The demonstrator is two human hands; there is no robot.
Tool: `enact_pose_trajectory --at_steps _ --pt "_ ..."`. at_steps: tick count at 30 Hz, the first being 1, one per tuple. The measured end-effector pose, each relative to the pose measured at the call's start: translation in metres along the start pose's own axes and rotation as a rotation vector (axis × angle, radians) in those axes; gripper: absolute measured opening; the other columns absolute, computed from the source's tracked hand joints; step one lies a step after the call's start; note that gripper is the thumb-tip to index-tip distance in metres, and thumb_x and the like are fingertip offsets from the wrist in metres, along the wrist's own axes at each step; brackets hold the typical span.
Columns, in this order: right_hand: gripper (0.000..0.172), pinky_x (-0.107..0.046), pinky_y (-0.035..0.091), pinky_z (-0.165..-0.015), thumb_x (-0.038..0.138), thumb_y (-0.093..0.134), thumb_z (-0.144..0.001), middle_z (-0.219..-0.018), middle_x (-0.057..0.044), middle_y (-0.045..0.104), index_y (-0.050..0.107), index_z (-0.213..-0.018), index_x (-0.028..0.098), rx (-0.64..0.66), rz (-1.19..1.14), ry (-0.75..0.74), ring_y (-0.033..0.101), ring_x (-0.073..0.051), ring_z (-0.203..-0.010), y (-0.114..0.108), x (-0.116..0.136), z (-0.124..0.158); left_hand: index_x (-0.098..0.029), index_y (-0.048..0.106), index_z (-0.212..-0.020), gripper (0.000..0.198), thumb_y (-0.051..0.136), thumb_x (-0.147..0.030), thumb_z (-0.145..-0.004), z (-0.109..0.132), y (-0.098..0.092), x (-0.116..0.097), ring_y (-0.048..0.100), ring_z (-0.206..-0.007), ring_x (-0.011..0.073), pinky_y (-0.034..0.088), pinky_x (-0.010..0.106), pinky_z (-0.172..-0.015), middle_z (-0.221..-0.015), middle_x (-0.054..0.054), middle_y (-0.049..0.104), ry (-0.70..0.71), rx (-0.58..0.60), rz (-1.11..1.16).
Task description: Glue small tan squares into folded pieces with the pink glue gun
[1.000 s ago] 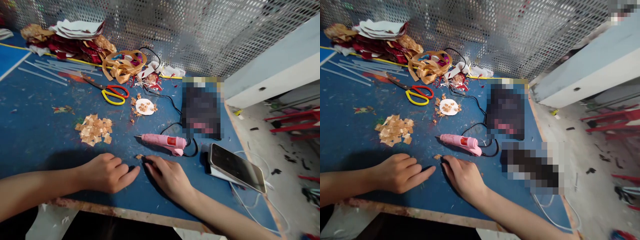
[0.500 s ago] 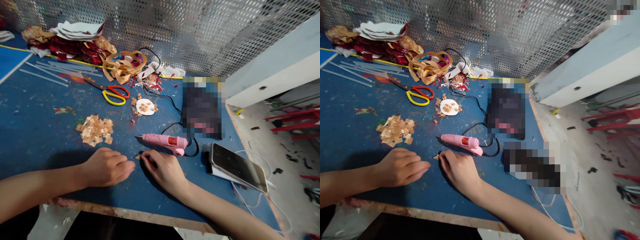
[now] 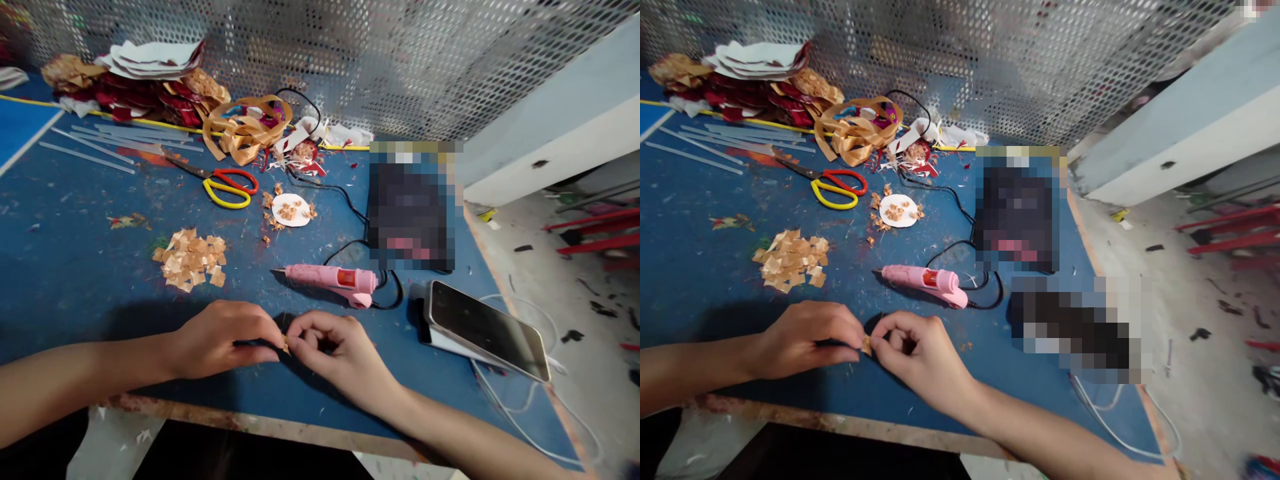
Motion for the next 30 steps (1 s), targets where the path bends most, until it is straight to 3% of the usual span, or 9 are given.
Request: enact_pose_trajectory --at_steps 19,24,30 --pt "0.013 -0.018 0.029 -0.043 0.026 0.058 -0.082 -0.049 0.009 0.039 0.062 -0.074 0.016 -0.002 -0.109 0.028 0.033 -0.005 -0.044 0.002 -0.006 0.003 -0.016 0.066 -0.086 0.011 0.057 -0.019 -0.092 -0.008 0.004 0.002 0.066 -0.077 0.0082 0.050 0.016 -0.074 -0.083 0.001 0.070 -0.039 -0.008 0.039" --pt "0.014 -0.017 0.032 -0.041 0.030 0.054 -0.088 -0.049 0.008 0.050 0.057 -0.094 0.018 -0.077 -0.216 -0.006 0.040 -0.005 -0.040 -0.010 -0.009 0.008 -0.019 0.065 -0.084 0.006 0.063 -0.016 -0.088 -0.009 0.001 0.003 0.068 -0.077 0.0089 0.051 0.015 -0.075 -0.082 0.000 0.072 -0.066 -0.079 0.055" --pt "0.011 -0.016 0.035 -0.039 0.023 0.062 -0.082 -0.048 0.010 0.049 0.058 -0.091 0.019 -0.128 -0.183 -0.120 0.041 -0.005 -0.038 -0.022 -0.018 0.021 -0.017 0.066 -0.084 0.010 0.069 -0.008 -0.081 -0.018 0.006 -0.005 0.071 -0.077 0.0109 0.054 0.016 -0.075 -0.082 0.003 0.074 0.005 -0.192 0.148"
Point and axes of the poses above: each hand's wrist, its own z-axis away from the middle knuckle, its own y-axis out of the palm, x = y × z, the point moved 8 cm from there along -z, towards the middle knuckle
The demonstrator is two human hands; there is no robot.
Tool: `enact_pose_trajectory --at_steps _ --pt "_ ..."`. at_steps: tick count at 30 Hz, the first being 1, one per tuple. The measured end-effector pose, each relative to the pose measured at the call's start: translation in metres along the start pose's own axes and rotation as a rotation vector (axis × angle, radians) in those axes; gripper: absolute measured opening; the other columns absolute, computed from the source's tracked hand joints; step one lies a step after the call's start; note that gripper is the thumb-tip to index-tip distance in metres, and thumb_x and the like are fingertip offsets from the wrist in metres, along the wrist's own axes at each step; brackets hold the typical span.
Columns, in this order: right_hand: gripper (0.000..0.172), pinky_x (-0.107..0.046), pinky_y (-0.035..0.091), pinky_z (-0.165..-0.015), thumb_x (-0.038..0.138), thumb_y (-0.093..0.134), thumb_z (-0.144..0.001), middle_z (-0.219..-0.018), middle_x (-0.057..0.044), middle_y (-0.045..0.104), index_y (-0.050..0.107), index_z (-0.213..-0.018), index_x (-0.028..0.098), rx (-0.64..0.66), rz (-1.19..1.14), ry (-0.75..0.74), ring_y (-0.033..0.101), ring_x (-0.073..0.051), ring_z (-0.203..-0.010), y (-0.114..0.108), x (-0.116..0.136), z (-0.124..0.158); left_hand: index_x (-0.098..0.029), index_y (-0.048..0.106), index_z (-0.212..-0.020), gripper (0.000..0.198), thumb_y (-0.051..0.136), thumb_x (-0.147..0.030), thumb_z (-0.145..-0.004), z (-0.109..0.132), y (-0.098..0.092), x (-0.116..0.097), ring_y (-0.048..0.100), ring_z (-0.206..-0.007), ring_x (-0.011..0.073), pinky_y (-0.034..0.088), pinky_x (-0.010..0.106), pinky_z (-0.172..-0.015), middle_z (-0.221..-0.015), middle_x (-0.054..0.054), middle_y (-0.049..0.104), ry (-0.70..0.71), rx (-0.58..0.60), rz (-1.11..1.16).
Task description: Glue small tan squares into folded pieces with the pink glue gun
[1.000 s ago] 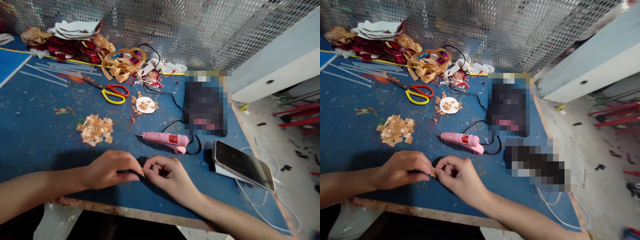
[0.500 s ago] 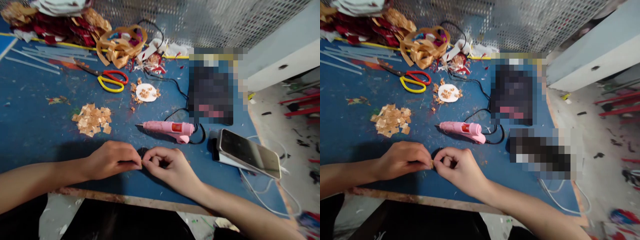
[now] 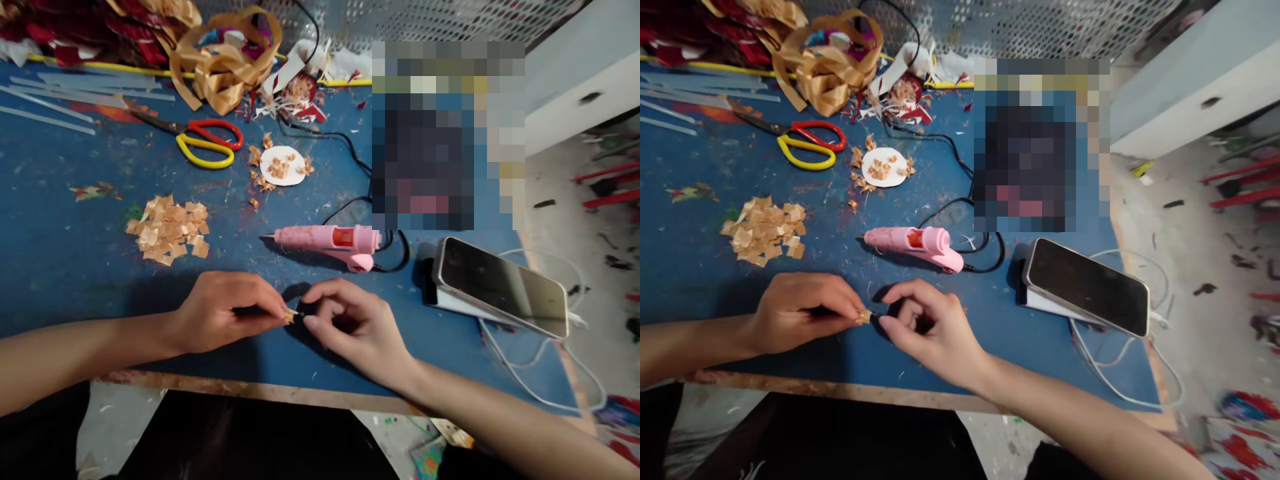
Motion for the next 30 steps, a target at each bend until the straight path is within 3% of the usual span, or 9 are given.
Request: enact_pose_trajectory --at_steps 5,11,18,24,30 --pt "0.010 -0.015 0.036 -0.037 0.020 0.066 -0.080 -0.046 0.010 0.049 0.061 -0.088 0.018 -0.055 0.060 -0.121 0.040 -0.004 -0.036 -0.012 0.005 0.005 -0.016 0.065 -0.081 0.009 0.070 -0.008 -0.079 -0.014 0.009 -0.001 0.071 -0.076 0.0113 0.055 0.016 -0.074 -0.082 0.005 0.075 0.012 -0.051 0.024" --pt "0.005 -0.013 0.039 -0.040 0.016 0.066 -0.082 -0.046 0.009 0.049 0.063 -0.086 0.017 -0.120 0.149 -0.271 0.042 -0.004 -0.038 -0.020 0.015 0.009 -0.016 0.065 -0.083 0.005 0.067 -0.012 -0.083 -0.019 0.018 -0.001 0.072 -0.076 0.0128 0.057 0.018 -0.071 -0.081 0.005 0.075 0.014 0.001 0.025" --pt "0.010 -0.014 0.038 -0.041 0.014 0.066 -0.082 -0.047 0.011 0.046 0.061 -0.089 0.018 -0.105 0.172 -0.334 0.040 -0.004 -0.039 -0.015 0.014 0.012 -0.017 0.065 -0.084 0.004 0.066 -0.013 -0.085 -0.018 0.020 0.001 0.071 -0.074 0.0122 0.056 0.018 -0.070 -0.080 0.005 0.075 0.000 0.022 0.023" --pt "0.012 -0.014 0.036 -0.040 0.009 0.058 -0.083 -0.046 0.009 0.045 0.061 -0.075 0.018 -0.140 0.209 -0.343 0.040 -0.003 -0.038 -0.015 0.021 0.010 -0.016 0.065 -0.085 0.004 0.065 -0.013 -0.085 -0.018 0.021 0.001 0.071 -0.075 0.0119 0.056 0.018 -0.070 -0.081 0.004 0.074 0.011 0.053 0.013" --pt "0.013 -0.014 0.036 -0.039 0.008 0.057 -0.082 -0.045 0.010 0.045 0.060 -0.073 0.018 -0.145 0.192 -0.325 0.039 -0.003 -0.037 -0.014 0.023 0.008 -0.016 0.063 -0.084 0.011 0.069 -0.008 -0.081 -0.015 0.019 0.000 0.072 -0.076 0.0113 0.055 0.017 -0.073 -0.083 0.003 0.075 -0.007 0.021 -0.004"
Point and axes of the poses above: each hand's wrist, its own z-axis away from the middle knuckle, its own y-axis out of the palm, x = y × z, the point moved 8 cm from there along -z, towards the middle knuckle
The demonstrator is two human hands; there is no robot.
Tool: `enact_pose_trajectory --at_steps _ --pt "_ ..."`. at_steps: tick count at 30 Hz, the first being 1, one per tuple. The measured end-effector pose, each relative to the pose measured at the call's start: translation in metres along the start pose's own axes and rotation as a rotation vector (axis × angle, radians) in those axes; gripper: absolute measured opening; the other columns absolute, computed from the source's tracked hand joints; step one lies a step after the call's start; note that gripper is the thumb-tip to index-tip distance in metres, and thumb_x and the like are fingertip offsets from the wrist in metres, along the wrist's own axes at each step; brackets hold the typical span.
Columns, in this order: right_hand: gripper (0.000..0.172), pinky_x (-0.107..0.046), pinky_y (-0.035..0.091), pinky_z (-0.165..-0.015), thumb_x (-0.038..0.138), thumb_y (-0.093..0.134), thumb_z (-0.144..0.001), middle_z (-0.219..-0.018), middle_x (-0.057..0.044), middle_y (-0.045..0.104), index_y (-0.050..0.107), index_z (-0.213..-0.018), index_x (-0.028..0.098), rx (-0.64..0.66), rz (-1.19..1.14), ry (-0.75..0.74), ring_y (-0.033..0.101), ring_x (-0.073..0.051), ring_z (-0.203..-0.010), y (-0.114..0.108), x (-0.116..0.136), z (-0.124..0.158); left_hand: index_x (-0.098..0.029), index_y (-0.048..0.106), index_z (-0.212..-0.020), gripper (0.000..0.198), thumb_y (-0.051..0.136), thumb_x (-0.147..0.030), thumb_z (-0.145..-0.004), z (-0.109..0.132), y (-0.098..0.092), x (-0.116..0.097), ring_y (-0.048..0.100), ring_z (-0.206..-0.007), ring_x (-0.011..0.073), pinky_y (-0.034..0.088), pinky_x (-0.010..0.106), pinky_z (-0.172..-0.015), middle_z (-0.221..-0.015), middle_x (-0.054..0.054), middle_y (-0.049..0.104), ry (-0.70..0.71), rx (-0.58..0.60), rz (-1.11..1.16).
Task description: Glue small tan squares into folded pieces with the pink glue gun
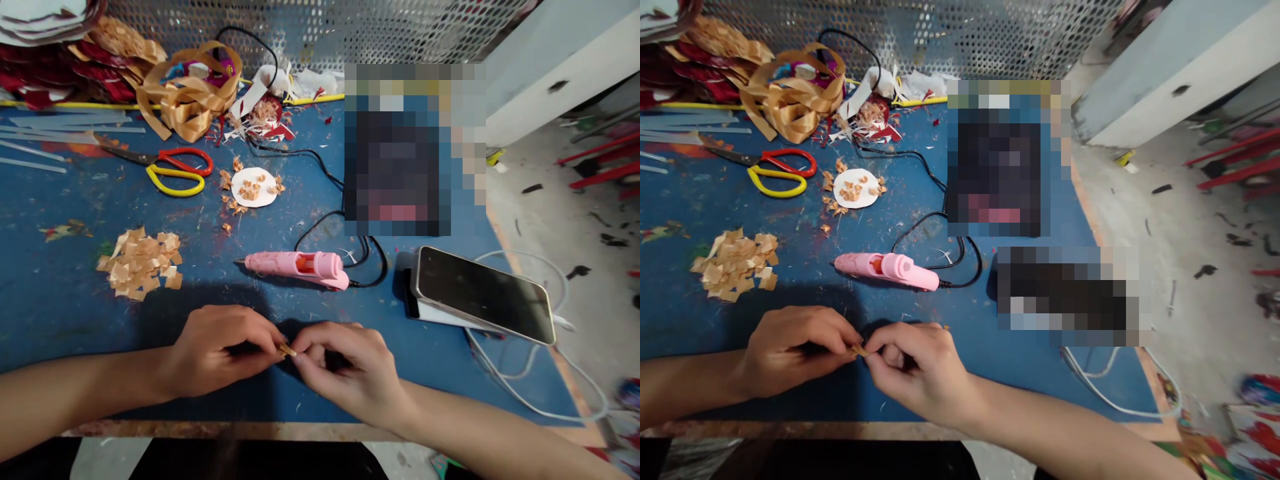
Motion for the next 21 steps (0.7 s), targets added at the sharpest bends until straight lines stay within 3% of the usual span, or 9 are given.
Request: enact_pose_trajectory --at_steps 13,21 --pt "0.012 -0.016 0.037 -0.041 0.013 0.056 -0.083 -0.046 0.009 0.044 0.058 -0.074 0.019 0.088 -0.005 0.053 0.040 -0.005 -0.039 0.008 -0.007 0.004 -0.022 0.053 -0.092 0.024 0.066 -0.008 -0.077 0.009 0.006 0.014 0.069 -0.070 0.0124 0.055 0.021 -0.067 -0.077 -0.001 0.070 -0.114 -0.053 0.029" --pt "0.014 -0.015 0.038 -0.044 0.007 0.054 -0.081 -0.047 0.010 0.045 0.057 -0.073 0.019 0.097 0.096 -0.018 0.041 -0.004 -0.040 0.011 -0.002 0.004 -0.022 0.045 -0.094 0.028 0.061 -0.006 -0.077 0.015 0.013 0.020 0.065 -0.069 0.0105 0.053 0.021 -0.065 -0.078 -0.004 0.066 -0.204 0.005 0.003"
Point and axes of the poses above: each hand's wrist, its own z-axis away from the middle knuckle, its own y-axis out of the palm, x = y × z, the point moved 8 cm from there along -z, towards the middle knuckle
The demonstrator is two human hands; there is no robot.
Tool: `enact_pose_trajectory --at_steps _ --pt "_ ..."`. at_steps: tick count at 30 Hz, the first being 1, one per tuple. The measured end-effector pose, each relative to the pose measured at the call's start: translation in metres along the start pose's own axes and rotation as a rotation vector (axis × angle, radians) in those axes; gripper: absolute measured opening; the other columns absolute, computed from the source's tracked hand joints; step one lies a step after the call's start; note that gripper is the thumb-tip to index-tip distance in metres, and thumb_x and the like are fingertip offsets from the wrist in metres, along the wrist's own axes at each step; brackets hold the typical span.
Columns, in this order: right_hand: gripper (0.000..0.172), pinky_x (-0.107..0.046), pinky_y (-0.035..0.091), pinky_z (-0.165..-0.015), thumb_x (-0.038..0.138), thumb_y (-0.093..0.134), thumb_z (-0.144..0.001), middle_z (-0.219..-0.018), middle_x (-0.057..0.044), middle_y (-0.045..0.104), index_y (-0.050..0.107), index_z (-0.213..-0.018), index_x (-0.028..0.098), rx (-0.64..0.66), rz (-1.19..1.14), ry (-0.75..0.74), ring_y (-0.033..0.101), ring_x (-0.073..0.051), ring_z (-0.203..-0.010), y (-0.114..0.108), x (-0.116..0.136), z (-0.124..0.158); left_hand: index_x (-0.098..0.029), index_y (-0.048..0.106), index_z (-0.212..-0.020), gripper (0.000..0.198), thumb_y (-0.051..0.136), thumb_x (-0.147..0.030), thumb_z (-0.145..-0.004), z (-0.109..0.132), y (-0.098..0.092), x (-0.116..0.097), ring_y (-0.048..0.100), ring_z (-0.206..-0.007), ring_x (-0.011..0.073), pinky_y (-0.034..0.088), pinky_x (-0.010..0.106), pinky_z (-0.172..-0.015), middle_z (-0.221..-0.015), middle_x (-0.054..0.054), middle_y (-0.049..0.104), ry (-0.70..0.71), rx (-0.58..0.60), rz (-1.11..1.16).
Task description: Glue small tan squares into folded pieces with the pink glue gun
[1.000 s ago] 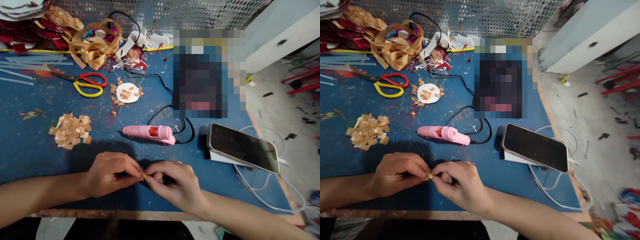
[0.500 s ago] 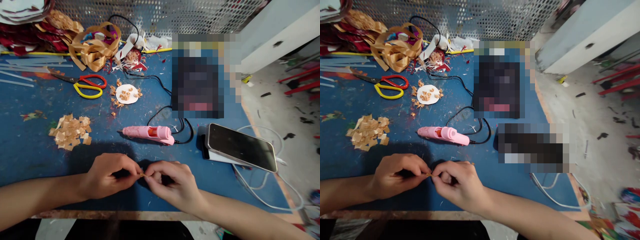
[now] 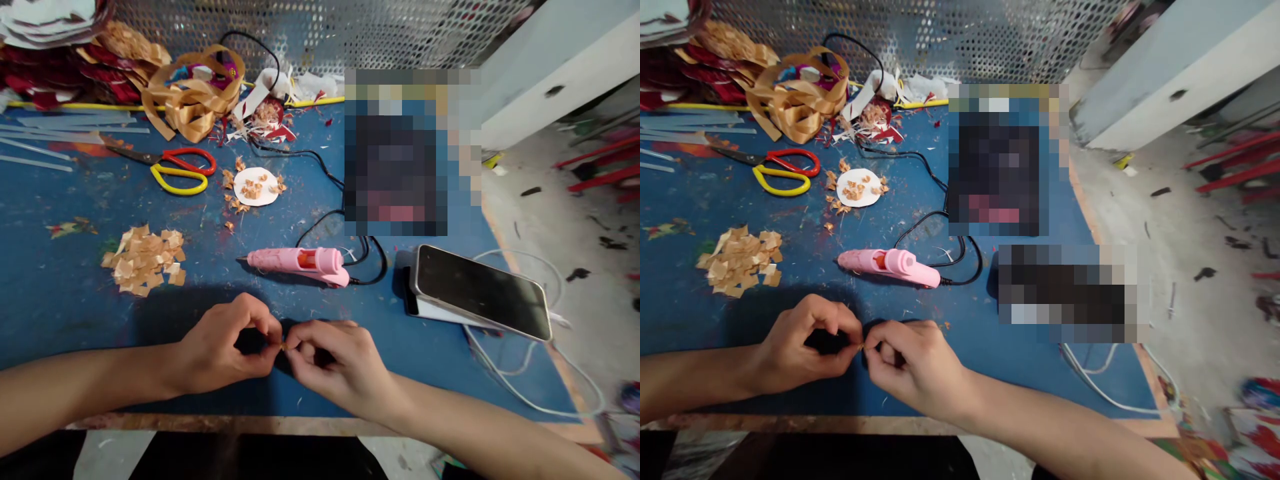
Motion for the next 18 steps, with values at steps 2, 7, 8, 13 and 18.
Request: enact_pose_trajectory --at_steps 2,7,8,13,18 --pt "0.014 -0.015 0.038 -0.045 0.007 0.054 -0.081 -0.047 0.010 0.045 0.057 -0.073 0.018 -0.008 0.041 -0.029 0.043 -0.004 -0.040 0.001 0.002 0.001 -0.022 0.044 -0.093 0.026 0.059 -0.006 -0.078 0.000 0.001 -0.002 0.065 -0.069 0.0105 0.053 0.021 -0.063 -0.078 -0.004 0.065 0.023 0.012 -0.041" --pt "0.016 -0.017 0.039 -0.045 0.009 0.050 -0.084 -0.049 0.007 0.052 0.058 -0.075 0.019 0.028 0.121 -0.076 0.048 -0.006 -0.042 0.007 0.003 0.006 -0.022 0.040 -0.090 0.024 0.057 -0.007 -0.082 0.000 0.003 -0.013 0.064 -0.069 0.0098 0.051 0.020 -0.063 -0.079 -0.003 0.065 0.191 0.046 -0.124" --pt "0.016 -0.017 0.040 -0.046 0.009 0.049 -0.085 -0.051 0.006 0.054 0.058 -0.076 0.019 0.031 0.144 -0.094 0.050 -0.007 -0.043 0.007 0.004 0.006 -0.022 0.040 -0.089 0.024 0.057 -0.007 -0.082 0.000 0.004 -0.014 0.064 -0.069 0.0096 0.051 0.020 -0.063 -0.079 -0.003 0.065 0.214 0.060 -0.137" --pt "0.012 -0.019 0.042 -0.048 0.016 0.051 -0.089 -0.057 0.003 0.062 0.062 -0.083 0.018 0.015 0.271 -0.117 0.056 -0.008 -0.046 -0.001 0.002 0.001 -0.022 0.038 -0.086 0.027 0.059 -0.008 -0.079 -0.010 -0.005 -0.007 0.065 -0.070 0.0098 0.050 0.019 -0.063 -0.079 -0.004 0.065 0.099 -0.013 -0.151" --pt "0.008 -0.021 0.048 -0.055 0.023 0.055 -0.089 -0.065 0.002 0.066 0.063 -0.092 0.021 -0.078 0.324 -0.087 0.061 -0.010 -0.054 -0.015 0.000 -0.009 -0.023 0.034 -0.085 0.033 0.063 -0.010 -0.075 -0.018 -0.012 0.001 0.062 -0.063 0.0085 0.052 0.021 -0.065 -0.075 -0.004 0.064 0.022 -0.094 0.010"
Point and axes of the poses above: each hand's wrist, its own z-axis away from the middle knuckle, its own y-axis out of the palm, x = y × z, the point moved 8 cm from there along -z, towards the middle knuckle
